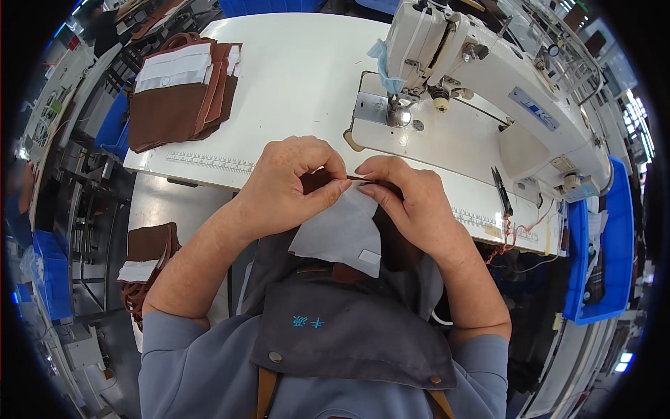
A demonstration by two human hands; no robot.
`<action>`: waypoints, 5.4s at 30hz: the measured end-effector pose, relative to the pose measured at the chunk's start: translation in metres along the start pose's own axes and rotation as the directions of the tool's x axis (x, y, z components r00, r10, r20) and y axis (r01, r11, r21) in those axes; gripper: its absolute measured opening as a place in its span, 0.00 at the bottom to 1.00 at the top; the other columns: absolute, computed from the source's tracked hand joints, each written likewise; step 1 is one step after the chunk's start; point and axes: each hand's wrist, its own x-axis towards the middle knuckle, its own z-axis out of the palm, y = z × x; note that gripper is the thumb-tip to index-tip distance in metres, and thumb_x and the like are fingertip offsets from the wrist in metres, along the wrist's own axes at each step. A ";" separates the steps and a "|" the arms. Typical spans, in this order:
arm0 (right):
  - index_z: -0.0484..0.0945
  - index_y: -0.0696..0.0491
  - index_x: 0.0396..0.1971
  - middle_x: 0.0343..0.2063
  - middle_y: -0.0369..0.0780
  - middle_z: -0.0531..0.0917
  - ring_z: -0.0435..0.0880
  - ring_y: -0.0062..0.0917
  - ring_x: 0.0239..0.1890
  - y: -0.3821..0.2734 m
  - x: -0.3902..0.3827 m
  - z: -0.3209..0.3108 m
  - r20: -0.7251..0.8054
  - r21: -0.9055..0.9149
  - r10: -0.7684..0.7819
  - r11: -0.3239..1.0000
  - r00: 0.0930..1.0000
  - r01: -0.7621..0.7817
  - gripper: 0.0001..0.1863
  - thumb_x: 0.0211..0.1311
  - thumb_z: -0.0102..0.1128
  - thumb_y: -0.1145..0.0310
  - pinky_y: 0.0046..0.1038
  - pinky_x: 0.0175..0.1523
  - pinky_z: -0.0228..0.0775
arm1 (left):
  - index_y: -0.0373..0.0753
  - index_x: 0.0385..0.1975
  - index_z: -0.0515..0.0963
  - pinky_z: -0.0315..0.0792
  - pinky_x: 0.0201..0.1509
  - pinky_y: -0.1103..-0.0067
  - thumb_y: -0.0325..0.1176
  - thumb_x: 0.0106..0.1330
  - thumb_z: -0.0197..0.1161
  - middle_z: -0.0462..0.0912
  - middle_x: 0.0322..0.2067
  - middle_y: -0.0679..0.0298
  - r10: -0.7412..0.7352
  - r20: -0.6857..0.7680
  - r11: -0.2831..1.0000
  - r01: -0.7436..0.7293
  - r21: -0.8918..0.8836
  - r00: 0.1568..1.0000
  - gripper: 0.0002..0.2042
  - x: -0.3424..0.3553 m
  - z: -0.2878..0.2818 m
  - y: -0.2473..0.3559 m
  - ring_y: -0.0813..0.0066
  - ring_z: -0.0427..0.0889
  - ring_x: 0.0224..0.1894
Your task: The recorder uses an industrial sewing machine to stitch together components of leather bags.
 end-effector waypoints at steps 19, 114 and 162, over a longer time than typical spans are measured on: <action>0.85 0.54 0.31 0.27 0.39 0.86 0.86 0.29 0.28 0.013 0.002 -0.020 -0.053 0.100 -0.021 0.995 0.998 0.027 0.06 0.55 0.75 0.72 0.27 0.34 0.75 | 0.37 0.28 0.82 0.72 0.27 0.82 0.23 0.60 0.72 0.85 0.30 0.65 0.141 0.011 0.977 -0.141 0.161 0.990 0.04 0.006 -0.003 0.009 0.78 0.79 0.32; 0.82 0.54 0.36 0.30 0.41 0.85 0.86 0.34 0.32 -0.022 0.050 0.048 0.014 0.055 -0.101 0.993 0.995 0.100 0.07 0.58 0.68 0.75 0.32 0.36 0.76 | 0.43 0.25 0.82 0.56 0.51 0.72 0.30 0.52 0.67 0.75 0.23 0.73 -0.055 -0.394 0.920 0.200 0.338 0.917 0.02 -0.045 -0.040 -0.015 0.74 0.74 0.35; 0.90 0.42 0.46 0.58 0.36 0.80 0.73 0.35 0.65 0.074 0.000 -0.004 0.128 -0.422 -0.080 0.898 0.989 0.127 0.16 0.57 0.73 0.58 0.38 0.62 0.63 | 0.41 0.47 0.84 0.68 0.68 0.61 0.28 0.61 0.65 0.86 0.52 0.64 0.198 0.179 0.788 -0.265 0.556 0.964 0.14 0.046 0.031 -0.078 0.65 0.83 0.56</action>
